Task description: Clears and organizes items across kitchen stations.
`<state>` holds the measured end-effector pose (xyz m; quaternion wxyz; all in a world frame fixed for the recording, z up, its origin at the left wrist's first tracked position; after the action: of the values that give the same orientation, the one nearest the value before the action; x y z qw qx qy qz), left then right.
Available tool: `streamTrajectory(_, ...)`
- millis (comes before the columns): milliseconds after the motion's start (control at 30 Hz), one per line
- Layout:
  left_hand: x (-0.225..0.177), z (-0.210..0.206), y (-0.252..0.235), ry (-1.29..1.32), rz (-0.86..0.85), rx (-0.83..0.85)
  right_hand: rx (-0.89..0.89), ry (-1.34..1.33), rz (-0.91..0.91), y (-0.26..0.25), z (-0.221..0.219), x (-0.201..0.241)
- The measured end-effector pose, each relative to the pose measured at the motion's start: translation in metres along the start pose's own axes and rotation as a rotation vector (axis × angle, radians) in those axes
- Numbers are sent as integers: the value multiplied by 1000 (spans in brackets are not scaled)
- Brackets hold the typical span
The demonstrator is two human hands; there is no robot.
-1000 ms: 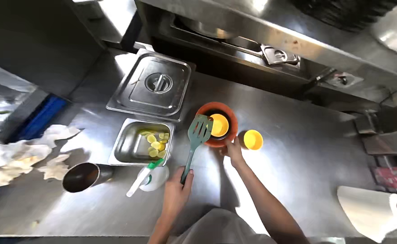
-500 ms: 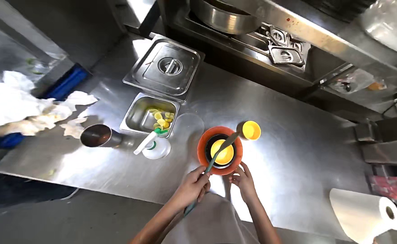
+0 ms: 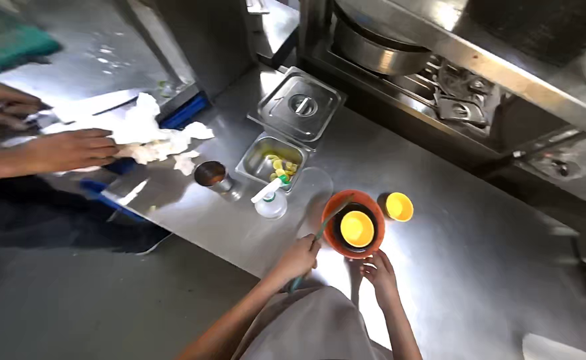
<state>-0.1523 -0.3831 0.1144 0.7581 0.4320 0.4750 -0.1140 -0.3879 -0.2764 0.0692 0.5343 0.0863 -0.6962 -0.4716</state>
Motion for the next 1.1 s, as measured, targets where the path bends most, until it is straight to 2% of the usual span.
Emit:
streamTrajectory(67,0,-6,-11,277,-12,14,-8,-13,-1,-1,-2,1)
streamTrajectory(100,0,-8,-16,326,-19,16,-17,-22,-1,-1,-2,2)
streamTrajectory(267,-1,-7,-35,-138,-89,26,-43,-38,3,-3,0,8)
streamTrajectory(500,-3,4,-26,-245,-149,28,-15,-64,-32,0,-5,-5)
streamTrajectory(767,4,26,-23,-68,-200,19,186,8,-52,10,-31,-33)
streamTrajectory(967,24,40,-44,54,-200,-144,268,86,-58,17,-48,-35)
streamTrajectory(1100,13,15,-44,127,-271,26,415,239,-36,26,-73,-33)
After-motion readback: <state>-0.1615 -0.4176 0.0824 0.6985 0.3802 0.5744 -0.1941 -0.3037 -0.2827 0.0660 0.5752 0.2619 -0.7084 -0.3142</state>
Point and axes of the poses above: each hand's wrist, its own y-axis away from the middle knuckle, its own z-axis out of the back of the hand, x = y × z, the point moved 8 cm from there along -y, towards the middle knuckle, and after that the axes turned 12 degrees about -z, right-handed, at the moved point
